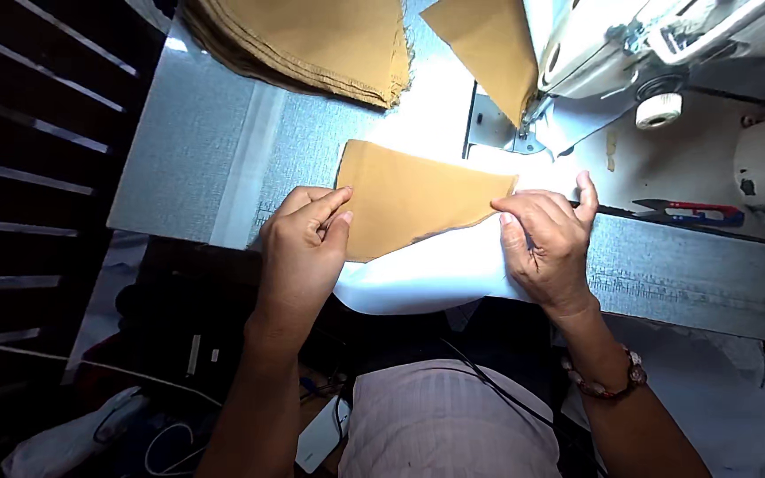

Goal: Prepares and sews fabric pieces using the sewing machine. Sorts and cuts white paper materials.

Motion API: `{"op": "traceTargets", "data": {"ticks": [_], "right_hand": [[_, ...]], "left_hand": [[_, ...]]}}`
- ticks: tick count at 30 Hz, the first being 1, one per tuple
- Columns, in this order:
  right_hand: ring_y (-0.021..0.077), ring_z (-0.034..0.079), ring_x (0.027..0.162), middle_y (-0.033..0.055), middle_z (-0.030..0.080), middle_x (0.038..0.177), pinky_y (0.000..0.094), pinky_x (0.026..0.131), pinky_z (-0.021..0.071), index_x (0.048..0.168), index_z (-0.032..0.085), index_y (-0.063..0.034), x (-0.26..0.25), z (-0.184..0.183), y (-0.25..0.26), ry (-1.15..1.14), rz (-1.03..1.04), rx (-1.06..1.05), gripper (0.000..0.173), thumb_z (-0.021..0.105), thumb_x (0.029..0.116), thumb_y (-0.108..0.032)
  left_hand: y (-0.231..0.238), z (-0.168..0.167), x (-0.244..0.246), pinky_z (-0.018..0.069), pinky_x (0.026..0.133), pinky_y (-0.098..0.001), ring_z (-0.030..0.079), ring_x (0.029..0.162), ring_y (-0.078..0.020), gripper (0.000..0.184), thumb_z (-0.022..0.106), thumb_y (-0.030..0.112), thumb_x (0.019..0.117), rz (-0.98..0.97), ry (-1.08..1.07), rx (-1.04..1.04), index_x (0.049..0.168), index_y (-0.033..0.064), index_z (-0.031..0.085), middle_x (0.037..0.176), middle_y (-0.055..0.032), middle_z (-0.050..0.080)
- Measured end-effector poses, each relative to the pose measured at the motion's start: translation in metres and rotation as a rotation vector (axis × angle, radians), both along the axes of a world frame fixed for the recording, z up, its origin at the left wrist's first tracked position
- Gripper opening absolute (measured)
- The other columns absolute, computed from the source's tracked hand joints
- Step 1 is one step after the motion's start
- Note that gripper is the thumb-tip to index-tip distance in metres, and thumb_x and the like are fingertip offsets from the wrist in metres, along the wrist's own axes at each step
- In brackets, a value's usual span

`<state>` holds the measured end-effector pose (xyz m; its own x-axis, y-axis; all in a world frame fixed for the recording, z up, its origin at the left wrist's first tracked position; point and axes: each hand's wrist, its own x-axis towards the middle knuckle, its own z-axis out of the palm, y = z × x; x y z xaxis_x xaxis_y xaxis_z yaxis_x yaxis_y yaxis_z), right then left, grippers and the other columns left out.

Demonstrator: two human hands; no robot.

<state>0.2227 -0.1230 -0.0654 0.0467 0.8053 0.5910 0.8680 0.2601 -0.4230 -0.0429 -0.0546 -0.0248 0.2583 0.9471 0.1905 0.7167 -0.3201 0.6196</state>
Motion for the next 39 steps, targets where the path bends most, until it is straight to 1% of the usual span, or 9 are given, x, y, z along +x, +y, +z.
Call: {"op": "traceTargets", "data": {"ticks": [6,11,17,21,24,27,33,36,39], "right_hand": [[0.0317,0.068,0.109,0.0128,0.075,0.104,0.0691,0.114,0.0226,0.104,0.079,-0.0044,0.0,-0.002,0.001,-0.015,-0.026,-0.041,0.028,0.054,0.0983,-0.016],[0.0337,0.066,0.111,0.0137,0.074,0.109,0.0685,0.115,0.021,0.11,0.078,-0.0057,0.001,-0.002,0.0,-0.049,-0.035,-0.091,0.03,0.053,0.1018,-0.021],[0.0383,0.066,0.111,0.0188,0.074,0.109,0.0682,0.115,0.0188,0.109,0.078,-0.0026,0.0,-0.002,0.002,-0.068,-0.055,-0.094,0.036,0.049,0.1036,-0.022],[0.0413,0.065,0.109,0.0214,0.073,0.107,0.0695,0.113,0.0187,0.109,0.078,-0.0007,0.0,-0.002,0.003,-0.091,-0.058,-0.099,0.038,0.047,0.1037,-0.022],[0.0418,0.065,0.109,0.0219,0.072,0.108,0.0696,0.113,0.0193,0.111,0.078,-0.0015,0.001,-0.002,0.003,-0.111,-0.06,-0.12,0.038,0.046,0.104,-0.023],[0.0429,0.064,0.111,0.0227,0.071,0.109,0.0697,0.113,0.0188,0.112,0.077,-0.0022,0.0,-0.002,0.003,-0.11,-0.06,-0.132,0.038,0.047,0.1042,-0.024],[0.0432,0.063,0.112,0.0231,0.071,0.11,0.0683,0.113,0.0211,0.112,0.077,-0.003,0.001,-0.002,0.003,-0.098,-0.067,-0.139,0.037,0.048,0.1038,-0.023],[0.0429,0.062,0.113,0.023,0.07,0.111,0.0672,0.113,0.0209,0.113,0.077,-0.0039,0.001,-0.002,0.003,-0.1,-0.064,-0.147,0.035,0.048,0.1044,-0.022],[0.0434,0.062,0.114,0.0234,0.07,0.112,0.0669,0.114,0.0202,0.114,0.077,-0.0035,0.002,-0.001,0.003,-0.102,-0.062,-0.145,0.036,0.048,0.1048,-0.022]], "left_hand": [[0.002,0.002,-0.002,0.0516,0.076,-0.0231,0.064,0.089,-0.0139,0.024,0.061,0.013,0.1009,-0.002,0.029,0.007,0.118,0.0013,0.074,0.109,-0.0144,0.068],[0.004,0.007,-0.001,0.054,0.081,-0.0379,0.066,0.091,-0.0245,0.021,0.062,0.001,0.0966,-0.007,0.043,0.035,0.111,0.0013,0.077,0.104,-0.0169,0.068],[0.01,0.002,0.005,0.0509,0.073,-0.025,0.063,0.079,-0.0158,0.021,0.063,0.0,0.0943,0.063,0.0,0.041,0.11,0.0011,0.078,0.094,-0.0135,0.068],[0.009,0.002,0.006,0.0535,0.074,-0.0295,0.065,0.081,-0.0198,0.023,0.063,-0.003,0.0927,0.057,0.009,0.046,0.111,0.0005,0.078,0.095,-0.0147,0.068],[0.009,0.003,0.006,0.0512,0.071,-0.0292,0.062,0.079,-0.0191,0.024,0.062,-0.003,0.0925,0.059,0.021,0.018,0.111,0.0007,0.077,0.092,-0.0142,0.066],[0.013,0.008,0.002,0.0502,0.071,-0.0314,0.061,0.079,-0.02,0.02,0.063,0.003,0.0955,0.017,0.059,-0.048,0.108,0.0011,0.078,0.092,-0.0141,0.064],[0.038,0.032,-0.013,0.0505,0.086,-0.0522,0.065,0.102,-0.0306,0.024,0.058,0.013,0.1016,-0.145,0.219,-0.259,0.114,0.0096,0.079,0.108,-0.0167,0.068],[0.053,0.032,-0.022,0.0481,0.084,-0.0507,0.063,0.099,-0.0288,0.019,0.067,0.019,0.0977,-0.255,0.243,-0.23,0.109,0.0125,0.08,0.103,-0.014,0.068],[0.058,0.028,-0.025,0.0486,0.08,-0.0469,0.062,0.092,-0.0258,0.018,0.074,0.019,0.0915,-0.293,0.222,-0.193,0.107,0.0123,0.08,0.102,-0.013,0.066]]}}
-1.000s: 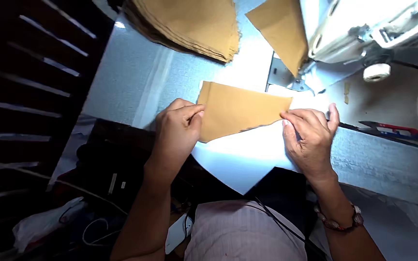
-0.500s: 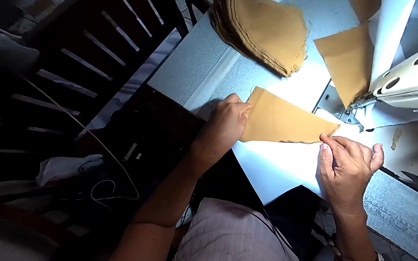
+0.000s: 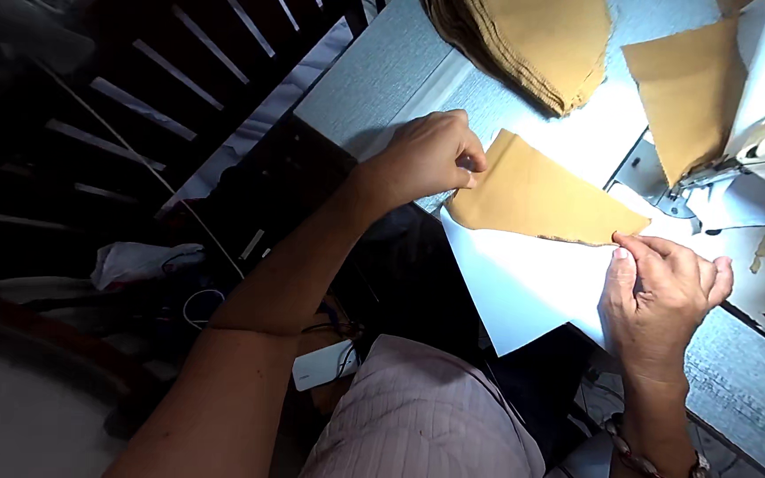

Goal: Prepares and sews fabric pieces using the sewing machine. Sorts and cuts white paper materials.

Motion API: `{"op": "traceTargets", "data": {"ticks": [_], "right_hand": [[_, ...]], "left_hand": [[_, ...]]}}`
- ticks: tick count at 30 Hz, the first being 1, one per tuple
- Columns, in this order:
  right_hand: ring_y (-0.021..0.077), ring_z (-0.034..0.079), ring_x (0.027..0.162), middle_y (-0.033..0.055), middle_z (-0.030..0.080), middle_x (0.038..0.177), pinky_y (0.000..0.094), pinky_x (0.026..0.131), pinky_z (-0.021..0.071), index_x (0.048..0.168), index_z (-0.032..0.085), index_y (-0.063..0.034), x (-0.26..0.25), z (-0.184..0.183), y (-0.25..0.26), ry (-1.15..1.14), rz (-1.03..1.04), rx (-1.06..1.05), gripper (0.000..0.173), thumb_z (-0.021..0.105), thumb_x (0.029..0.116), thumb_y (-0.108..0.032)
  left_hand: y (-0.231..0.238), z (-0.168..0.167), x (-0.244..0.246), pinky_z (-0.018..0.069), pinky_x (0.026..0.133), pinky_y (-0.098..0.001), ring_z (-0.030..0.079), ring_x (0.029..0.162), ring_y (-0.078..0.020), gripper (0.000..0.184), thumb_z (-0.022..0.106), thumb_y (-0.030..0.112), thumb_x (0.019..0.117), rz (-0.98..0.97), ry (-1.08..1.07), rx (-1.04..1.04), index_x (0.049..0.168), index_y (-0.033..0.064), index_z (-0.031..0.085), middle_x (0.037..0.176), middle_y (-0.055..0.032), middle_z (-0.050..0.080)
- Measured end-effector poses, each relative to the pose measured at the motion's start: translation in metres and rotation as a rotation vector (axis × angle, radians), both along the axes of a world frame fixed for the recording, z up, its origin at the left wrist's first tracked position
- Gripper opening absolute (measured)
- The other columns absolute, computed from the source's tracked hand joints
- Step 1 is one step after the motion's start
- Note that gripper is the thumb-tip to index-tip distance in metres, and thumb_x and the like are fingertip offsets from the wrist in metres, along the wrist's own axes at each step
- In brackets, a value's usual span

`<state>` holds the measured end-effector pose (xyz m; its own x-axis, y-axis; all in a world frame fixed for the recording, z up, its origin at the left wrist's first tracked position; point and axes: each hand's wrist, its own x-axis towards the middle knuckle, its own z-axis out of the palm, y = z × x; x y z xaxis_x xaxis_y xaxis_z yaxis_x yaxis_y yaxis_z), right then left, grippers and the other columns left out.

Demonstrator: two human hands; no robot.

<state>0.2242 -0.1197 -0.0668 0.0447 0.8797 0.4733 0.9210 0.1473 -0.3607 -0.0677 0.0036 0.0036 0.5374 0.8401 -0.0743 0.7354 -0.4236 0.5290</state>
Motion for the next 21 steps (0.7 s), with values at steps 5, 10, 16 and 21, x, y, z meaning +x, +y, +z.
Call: {"op": "traceTargets", "data": {"ticks": [5,10,16,21], "right_hand": [[0.046,0.061,0.114,0.026,0.069,0.114,0.067,0.113,0.0217,0.115,0.076,-0.0015,0.001,0.0,-0.001,-0.007,0.015,-0.007,0.036,0.048,0.1047,-0.021],[0.0426,0.062,0.115,0.0226,0.069,0.115,0.0697,0.113,0.0247,0.114,0.075,-0.0022,0.0,0.0,-0.002,0.017,0.015,-0.01,0.033,0.048,0.1035,-0.019],[0.0384,0.065,0.113,0.0163,0.071,0.112,0.0694,0.112,0.0279,0.112,0.077,-0.0057,-0.004,0.0,-0.002,0.023,-0.002,0.003,0.032,0.05,0.1016,-0.02],[0.0354,0.067,0.107,0.0136,0.073,0.106,0.0682,0.112,0.0295,0.109,0.078,-0.0068,-0.005,-0.002,-0.001,0.056,-0.014,0.042,0.032,0.05,0.0986,-0.018]], "left_hand": [[-0.004,-0.01,-0.004,0.0508,0.083,-0.0417,0.064,0.094,-0.0228,0.017,0.075,0.014,0.0905,0.012,-0.103,0.021,0.106,0.01,0.079,0.104,-0.0131,0.067],[-0.001,0.009,0.014,0.0449,0.089,-0.0558,0.059,0.108,-0.038,0.017,0.072,0.009,0.0907,-0.074,0.047,0.1,0.106,0.0112,0.08,0.109,-0.0182,0.067],[0.026,-0.028,0.101,0.0461,0.108,-0.0525,0.06,0.13,-0.0388,0.034,0.048,-0.003,0.096,-0.84,-0.229,0.505,0.116,0.004,0.075,0.13,-0.0141,0.07],[0.028,-0.061,0.106,0.0356,0.119,-0.051,0.05,0.141,-0.0368,0.044,0.036,0.02,0.1092,-0.953,-0.228,0.404,0.139,-0.0013,0.061,0.149,-0.0188,0.056]]}}
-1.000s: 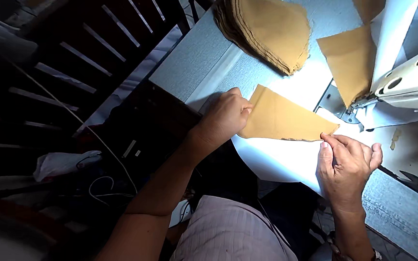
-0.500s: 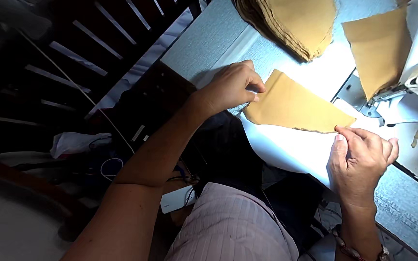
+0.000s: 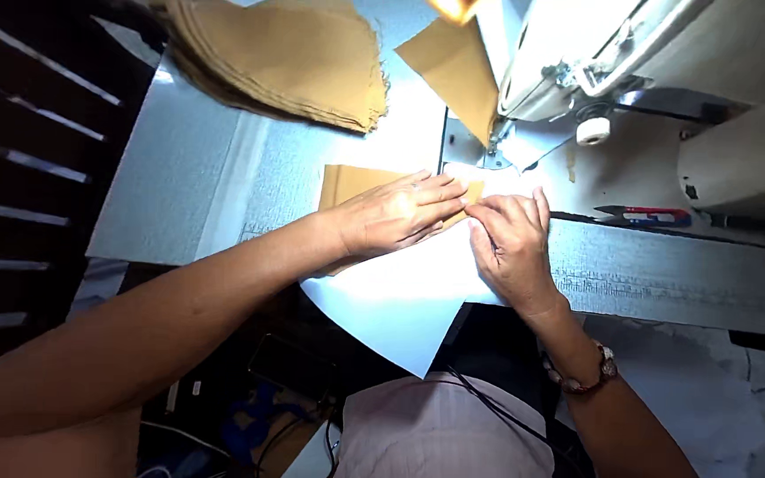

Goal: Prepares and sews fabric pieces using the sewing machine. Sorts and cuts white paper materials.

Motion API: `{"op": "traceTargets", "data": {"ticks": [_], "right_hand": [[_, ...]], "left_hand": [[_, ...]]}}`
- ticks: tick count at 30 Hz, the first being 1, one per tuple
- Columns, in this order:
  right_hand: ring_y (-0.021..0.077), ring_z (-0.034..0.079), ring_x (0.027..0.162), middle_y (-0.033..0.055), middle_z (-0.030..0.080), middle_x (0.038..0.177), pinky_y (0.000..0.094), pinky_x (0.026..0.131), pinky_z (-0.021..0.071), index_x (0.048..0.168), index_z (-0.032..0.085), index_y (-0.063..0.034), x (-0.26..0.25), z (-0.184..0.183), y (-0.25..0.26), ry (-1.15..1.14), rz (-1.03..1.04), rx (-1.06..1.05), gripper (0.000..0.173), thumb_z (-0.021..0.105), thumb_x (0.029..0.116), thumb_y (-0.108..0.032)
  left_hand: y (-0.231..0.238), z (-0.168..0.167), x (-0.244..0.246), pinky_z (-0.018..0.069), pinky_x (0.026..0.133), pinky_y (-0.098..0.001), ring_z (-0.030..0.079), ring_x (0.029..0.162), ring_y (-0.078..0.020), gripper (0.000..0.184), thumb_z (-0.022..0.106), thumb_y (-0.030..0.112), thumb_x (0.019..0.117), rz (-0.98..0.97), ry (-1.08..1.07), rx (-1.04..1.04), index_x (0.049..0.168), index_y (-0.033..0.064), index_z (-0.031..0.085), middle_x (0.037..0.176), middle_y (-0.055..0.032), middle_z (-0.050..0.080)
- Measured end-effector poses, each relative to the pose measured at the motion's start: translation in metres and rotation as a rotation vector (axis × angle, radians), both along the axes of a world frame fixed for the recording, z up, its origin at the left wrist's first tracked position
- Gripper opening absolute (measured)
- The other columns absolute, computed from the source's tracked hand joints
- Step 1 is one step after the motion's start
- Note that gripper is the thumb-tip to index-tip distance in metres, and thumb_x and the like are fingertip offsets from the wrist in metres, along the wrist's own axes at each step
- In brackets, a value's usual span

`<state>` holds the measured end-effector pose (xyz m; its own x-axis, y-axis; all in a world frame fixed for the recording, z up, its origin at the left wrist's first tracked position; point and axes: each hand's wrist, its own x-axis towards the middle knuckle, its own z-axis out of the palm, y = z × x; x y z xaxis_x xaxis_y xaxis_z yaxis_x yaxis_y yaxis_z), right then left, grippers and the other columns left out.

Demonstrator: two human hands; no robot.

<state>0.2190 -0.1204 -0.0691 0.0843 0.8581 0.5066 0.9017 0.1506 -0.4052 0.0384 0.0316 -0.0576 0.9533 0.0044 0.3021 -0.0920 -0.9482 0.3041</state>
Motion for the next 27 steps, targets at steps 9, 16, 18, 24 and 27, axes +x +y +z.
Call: {"op": "traceTargets", "data": {"ticks": [9,16,18,24,27], "right_hand": [[0.0364,0.068,0.096,0.0159,0.067,0.087,0.0717,0.111,0.0254,0.076,0.064,-0.001,0.019,0.022,0.002,-0.078,0.015,-0.062,0.02,0.059,0.0892,-0.015],[0.0437,0.062,0.109,0.022,0.065,0.116,0.0708,0.107,0.0306,0.129,0.068,-0.0007,0.037,0.027,0.013,-0.179,0.04,-0.203,0.037,0.054,0.0963,-0.013],[0.0433,0.063,0.109,0.0213,0.067,0.116,0.0711,0.108,0.0296,0.125,0.07,-0.0012,0.042,0.023,0.022,-0.162,0.022,-0.194,0.036,0.054,0.0955,-0.014],[0.0446,0.062,0.118,0.0226,0.068,0.124,0.071,0.11,0.0301,0.122,0.072,-0.0001,0.051,0.022,0.033,-0.132,0.031,-0.168,0.033,0.055,0.095,-0.011],[0.0434,0.062,0.12,0.0219,0.068,0.126,0.0698,0.111,0.0308,0.121,0.072,-0.0002,0.054,0.02,0.036,-0.132,0.034,-0.143,0.033,0.054,0.0958,-0.01]], "left_hand": [[-0.005,0.001,0.005,0.0359,0.117,-0.0547,0.049,0.141,-0.0393,0.054,0.037,0.038,0.1089,0.062,0.028,0.006,0.141,0.001,0.059,0.15,-0.0197,0.054],[0.0,-0.001,0.022,0.0361,0.117,-0.056,0.05,0.141,-0.0404,0.049,0.042,0.031,0.1071,0.095,0.007,0.023,0.14,-0.001,0.059,0.15,-0.0208,0.054],[0.001,-0.001,0.027,0.0357,0.117,-0.0574,0.049,0.141,-0.0404,0.049,0.043,0.031,0.1067,0.125,0.017,0.016,0.141,-0.0011,0.059,0.15,-0.0206,0.053],[0.001,0.0,0.037,0.0337,0.118,-0.0586,0.047,0.142,-0.0421,0.05,0.043,0.033,0.1073,0.193,0.032,0.004,0.14,-0.0013,0.058,0.151,-0.0225,0.052],[0.0,-0.002,0.039,0.0342,0.117,-0.0583,0.048,0.141,-0.0417,0.049,0.044,0.031,0.1068,0.214,0.009,0.009,0.139,-0.0016,0.059,0.15,-0.0225,0.053]]}}
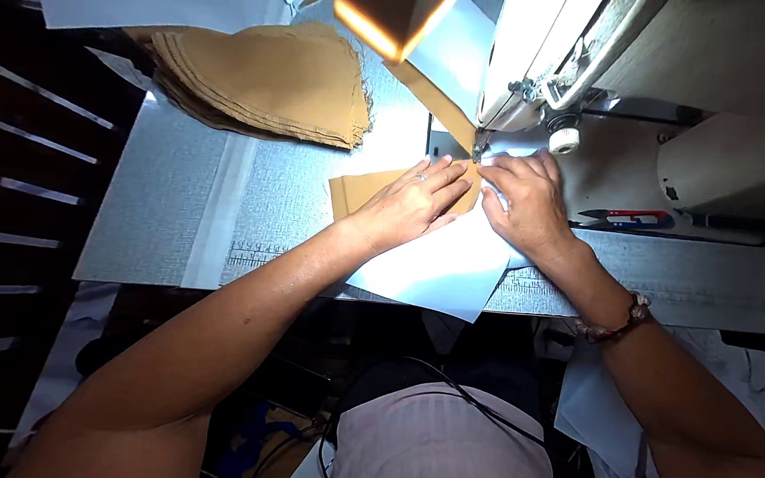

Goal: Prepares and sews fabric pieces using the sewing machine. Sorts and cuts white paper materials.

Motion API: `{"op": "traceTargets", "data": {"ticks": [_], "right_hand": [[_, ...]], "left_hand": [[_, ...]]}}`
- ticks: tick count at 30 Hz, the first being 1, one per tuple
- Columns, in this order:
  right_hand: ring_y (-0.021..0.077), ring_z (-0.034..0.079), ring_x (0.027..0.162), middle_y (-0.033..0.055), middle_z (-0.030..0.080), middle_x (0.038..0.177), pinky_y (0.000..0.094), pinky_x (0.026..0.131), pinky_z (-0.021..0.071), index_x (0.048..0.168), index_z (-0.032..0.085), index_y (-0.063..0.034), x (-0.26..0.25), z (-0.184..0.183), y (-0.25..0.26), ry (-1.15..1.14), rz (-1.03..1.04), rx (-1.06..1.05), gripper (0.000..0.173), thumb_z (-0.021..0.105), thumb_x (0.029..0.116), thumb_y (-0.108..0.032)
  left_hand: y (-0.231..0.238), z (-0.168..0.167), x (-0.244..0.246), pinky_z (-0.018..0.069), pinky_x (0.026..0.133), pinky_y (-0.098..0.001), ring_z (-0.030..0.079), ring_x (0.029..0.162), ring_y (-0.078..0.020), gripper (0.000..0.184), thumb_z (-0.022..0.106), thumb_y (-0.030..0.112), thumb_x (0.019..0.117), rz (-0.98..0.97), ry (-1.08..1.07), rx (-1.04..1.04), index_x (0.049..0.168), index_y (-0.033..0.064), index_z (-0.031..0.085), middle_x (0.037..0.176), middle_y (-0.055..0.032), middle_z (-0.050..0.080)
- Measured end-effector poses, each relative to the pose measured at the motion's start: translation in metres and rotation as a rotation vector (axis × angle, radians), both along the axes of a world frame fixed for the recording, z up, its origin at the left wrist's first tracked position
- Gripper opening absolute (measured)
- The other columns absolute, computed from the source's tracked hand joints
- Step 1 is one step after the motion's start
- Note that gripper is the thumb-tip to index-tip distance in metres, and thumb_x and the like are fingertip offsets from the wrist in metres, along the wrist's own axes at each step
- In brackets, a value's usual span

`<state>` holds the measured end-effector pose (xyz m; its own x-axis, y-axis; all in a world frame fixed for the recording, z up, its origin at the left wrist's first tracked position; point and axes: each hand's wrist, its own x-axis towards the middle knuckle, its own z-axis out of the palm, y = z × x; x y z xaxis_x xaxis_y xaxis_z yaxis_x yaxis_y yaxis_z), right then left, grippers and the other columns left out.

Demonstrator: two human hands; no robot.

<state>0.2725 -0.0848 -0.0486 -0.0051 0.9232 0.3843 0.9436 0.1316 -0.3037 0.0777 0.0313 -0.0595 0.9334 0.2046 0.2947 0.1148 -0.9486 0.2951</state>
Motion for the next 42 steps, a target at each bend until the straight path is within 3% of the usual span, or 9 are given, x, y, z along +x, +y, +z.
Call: {"op": "traceTargets", "data": {"ticks": [9,14,18,22,26,28,30,36,42], "right_hand": [[0.041,0.064,0.12,0.0207,0.07,0.125,0.0685,0.111,0.0322,0.116,0.074,-0.0002,0.004,-0.004,0.006,0.006,0.015,0.044,0.029,0.055,0.0964,-0.01],[0.0382,0.068,0.108,0.0133,0.074,0.091,0.0703,0.11,0.0297,0.102,0.078,-0.0048,0.007,0.013,-0.009,0.014,0.161,0.065,0.031,0.057,0.0983,-0.028],[0.0363,0.066,0.1,0.0079,0.067,0.075,0.0741,0.109,0.0236,0.078,0.075,-0.0089,0.008,0.021,-0.012,-0.027,0.255,0.017,0.046,0.055,0.0977,-0.046],[0.0322,0.066,0.092,0.0054,0.066,0.074,0.0761,0.11,0.0181,0.082,0.077,-0.0118,0.004,0.025,-0.014,-0.083,0.316,-0.016,0.053,0.051,0.0971,-0.055],[0.0315,0.067,0.096,0.0073,0.066,0.078,0.0767,0.112,0.0167,0.068,0.066,-0.0095,-0.001,0.023,-0.017,-0.119,0.359,-0.009,0.059,0.052,0.0943,-0.061],[0.0304,0.067,0.086,0.0064,0.061,0.072,0.0763,0.112,0.0179,0.069,0.066,-0.0089,-0.001,0.022,-0.018,-0.144,0.359,-0.002,0.06,0.053,0.0941,-0.062],[0.0292,0.065,0.078,0.0054,0.061,0.069,0.0771,0.111,0.0189,0.081,0.075,-0.0103,0.0,0.022,-0.021,-0.172,0.351,-0.007,0.059,0.052,0.0947,-0.062],[0.0306,0.065,0.085,0.0071,0.066,0.081,0.0746,0.112,0.0198,0.081,0.076,-0.0121,-0.002,0.02,-0.031,-0.156,0.33,-0.009,0.06,0.051,0.0939,-0.065],[0.0319,0.064,0.083,0.0062,0.063,0.073,0.0745,0.112,0.0192,0.088,0.079,-0.012,-0.006,0.016,-0.04,-0.172,0.294,0.022,0.061,0.049,0.0948,-0.065]], "left_hand": [[0.001,0.001,0.002,0.0335,0.117,-0.0589,0.047,0.142,-0.042,0.051,0.041,0.032,0.1071,0.012,0.005,-0.018,0.141,-0.0028,0.057,0.151,-0.0225,0.051],[0.004,0.007,0.006,0.0275,0.121,-0.0562,0.041,0.147,-0.0409,0.055,0.041,0.035,0.1063,0.044,0.071,-0.075,0.144,-0.0021,0.054,0.156,-0.0224,0.046],[0.008,0.008,0.012,0.0232,0.123,-0.056,0.038,0.149,-0.0389,0.063,0.037,0.045,0.1065,0.079,0.092,-0.084,0.146,-0.001,0.053,0.158,-0.022,0.044],[0.011,0.008,0.019,0.0241,0.123,-0.0573,0.039,0.148,-0.04,0.061,0.039,0.043,0.1063,0.124,0.088,-0.083,0.145,-0.002,0.053,0.156,-0.0232,0.045],[0.011,0.01,0.027,0.0218,0.124,-0.0569,0.036,0.15,-0.0401,0.064,0.039,0.044,0.1065,0.195,0.114,-0.101,0.147,-0.0032,0.05,0.158,-0.0239,0.042],[0.01,0.013,0.032,0.0199,0.124,-0.0567,0.032,0.151,-0.0414,0.065,0.04,0.045,0.1071,0.245,0.146,-0.119,0.15,-0.0035,0.046,0.159,-0.0248,0.039],[0.008,0.015,0.038,0.0163,0.125,-0.0565,0.028,0.153,-0.0425,0.069,0.041,0.048,0.1068,0.309,0.171,-0.141,0.152,-0.0047,0.042,0.161,-0.0264,0.036],[0.002,0.023,0.059,0.0058,0.126,-0.0574,0.012,0.157,-0.0432,0.088,0.039,0.063,0.1027,0.538,0.286,-0.197,0.157,-0.0068,0.03,0.167,-0.0271,0.019],[-0.008,0.027,0.067,-0.0055,0.123,-0.064,0.001,0.158,-0.0405,0.09,0.035,0.06,0.1049,0.623,0.304,-0.205,0.159,-0.0095,0.018,0.169,-0.0282,0.008]]}}
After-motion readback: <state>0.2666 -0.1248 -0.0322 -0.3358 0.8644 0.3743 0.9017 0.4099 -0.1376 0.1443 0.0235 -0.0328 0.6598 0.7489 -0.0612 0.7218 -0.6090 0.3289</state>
